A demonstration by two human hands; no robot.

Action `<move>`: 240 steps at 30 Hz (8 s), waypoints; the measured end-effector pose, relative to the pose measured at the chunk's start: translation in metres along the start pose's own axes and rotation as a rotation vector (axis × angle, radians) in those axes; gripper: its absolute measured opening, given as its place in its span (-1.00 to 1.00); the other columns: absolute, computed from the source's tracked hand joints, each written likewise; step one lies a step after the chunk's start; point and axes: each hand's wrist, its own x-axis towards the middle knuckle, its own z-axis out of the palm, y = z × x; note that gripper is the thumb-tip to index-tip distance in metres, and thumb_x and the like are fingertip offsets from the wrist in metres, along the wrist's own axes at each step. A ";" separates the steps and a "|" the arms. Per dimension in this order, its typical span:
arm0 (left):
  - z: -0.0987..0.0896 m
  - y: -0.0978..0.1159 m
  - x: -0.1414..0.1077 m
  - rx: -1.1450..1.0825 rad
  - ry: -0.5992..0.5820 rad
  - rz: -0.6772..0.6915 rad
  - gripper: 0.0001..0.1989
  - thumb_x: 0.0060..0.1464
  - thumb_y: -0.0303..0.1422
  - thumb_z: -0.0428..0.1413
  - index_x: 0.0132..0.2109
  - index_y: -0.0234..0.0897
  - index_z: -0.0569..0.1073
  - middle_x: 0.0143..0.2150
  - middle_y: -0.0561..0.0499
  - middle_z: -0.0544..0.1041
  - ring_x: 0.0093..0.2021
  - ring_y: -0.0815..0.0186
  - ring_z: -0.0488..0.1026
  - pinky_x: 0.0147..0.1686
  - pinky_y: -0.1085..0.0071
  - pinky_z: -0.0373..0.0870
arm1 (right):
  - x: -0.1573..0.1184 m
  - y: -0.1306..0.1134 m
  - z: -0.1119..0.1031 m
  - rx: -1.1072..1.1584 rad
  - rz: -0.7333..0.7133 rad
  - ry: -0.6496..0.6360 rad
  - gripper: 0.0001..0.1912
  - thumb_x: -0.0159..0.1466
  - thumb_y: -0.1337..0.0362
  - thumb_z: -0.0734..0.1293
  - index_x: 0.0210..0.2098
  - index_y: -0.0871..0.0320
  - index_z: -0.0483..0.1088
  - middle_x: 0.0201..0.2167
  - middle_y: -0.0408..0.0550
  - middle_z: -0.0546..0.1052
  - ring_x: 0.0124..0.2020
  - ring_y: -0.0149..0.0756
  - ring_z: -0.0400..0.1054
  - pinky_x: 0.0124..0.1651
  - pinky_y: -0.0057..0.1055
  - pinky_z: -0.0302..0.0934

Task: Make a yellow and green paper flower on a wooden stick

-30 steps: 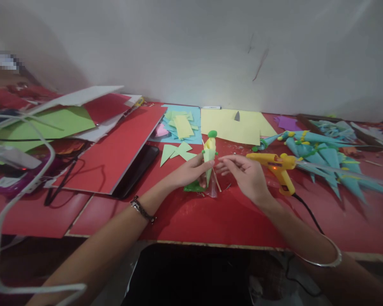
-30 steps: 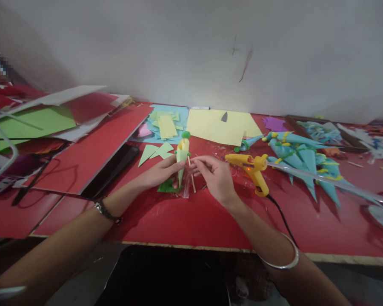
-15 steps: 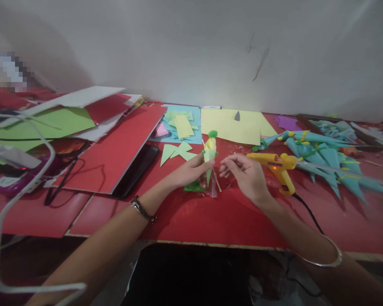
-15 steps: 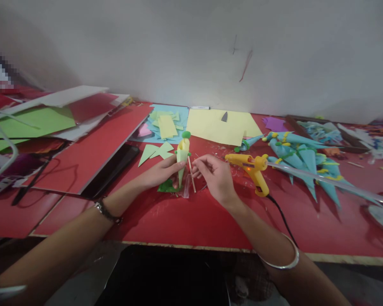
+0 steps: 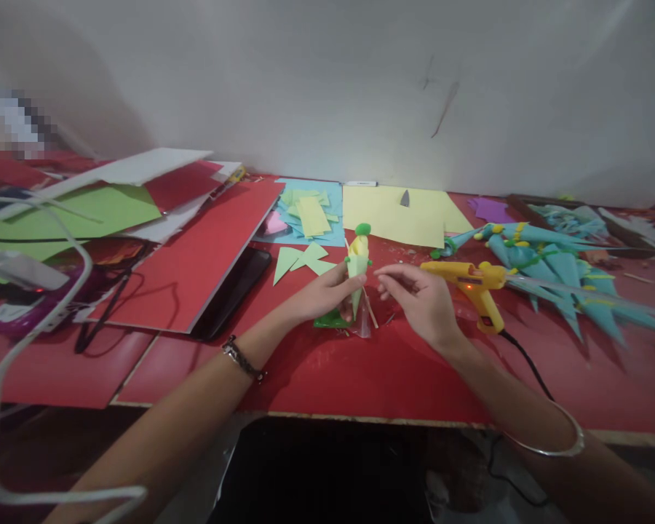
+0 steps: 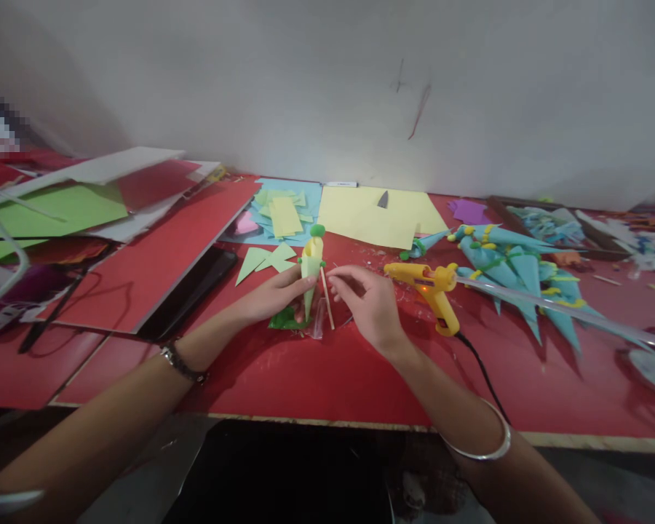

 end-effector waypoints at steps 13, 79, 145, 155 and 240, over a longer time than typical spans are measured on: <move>0.000 0.004 -0.002 0.074 -0.054 -0.007 -0.66 0.04 -0.23 0.00 -0.11 -0.37 0.20 -0.57 0.13 0.36 -0.66 0.50 0.34 -0.63 0.54 0.25 | 0.001 -0.001 -0.002 -0.094 -0.090 0.071 -0.85 0.14 0.28 0.25 -0.39 0.17 0.44 -0.48 -0.11 0.48 -0.48 -0.41 0.37 -0.36 -0.42 0.29; 0.012 0.002 -0.001 0.217 0.052 0.017 -0.65 -0.08 -0.25 0.10 -0.17 -0.34 0.22 -0.56 0.13 0.33 -0.67 0.47 0.31 -0.68 0.52 0.27 | 0.001 -0.008 0.001 -0.160 -0.303 0.103 -0.93 0.15 0.37 0.24 -0.41 0.11 0.36 -0.41 -0.12 0.40 -0.35 -0.37 0.32 -0.31 -0.38 0.28; 0.009 -0.002 0.005 -0.005 0.312 0.024 -0.81 0.01 -0.27 0.03 -0.33 -0.29 0.21 -0.63 0.21 0.32 -0.73 0.57 0.26 -0.73 0.62 0.19 | -0.003 0.007 0.009 -0.339 -0.094 -0.463 -0.94 0.08 0.42 0.29 -0.47 0.19 0.40 -0.38 -0.10 0.35 -0.37 -0.40 0.26 -0.28 -0.40 0.17; 0.010 0.002 0.004 0.045 0.311 0.019 -0.84 0.02 -0.30 0.00 -0.33 -0.30 0.21 -0.66 0.23 0.29 -0.74 0.57 0.25 -0.74 0.63 0.16 | -0.003 0.005 0.012 -0.311 -0.081 -0.472 -0.91 0.05 0.48 0.27 -0.52 0.21 0.36 -0.40 -0.10 0.34 -0.40 -0.42 0.24 -0.32 -0.44 0.14; 0.010 0.005 0.000 0.042 0.110 0.007 -0.78 0.00 -0.35 0.01 -0.19 -0.38 0.26 -0.48 0.08 0.38 -0.65 0.48 0.37 -0.61 0.51 0.28 | 0.004 -0.004 -0.001 0.149 -0.045 0.105 -0.95 0.08 0.32 0.30 -0.46 0.15 0.41 -0.52 -0.19 0.46 -0.50 -0.48 0.32 -0.40 -0.49 0.27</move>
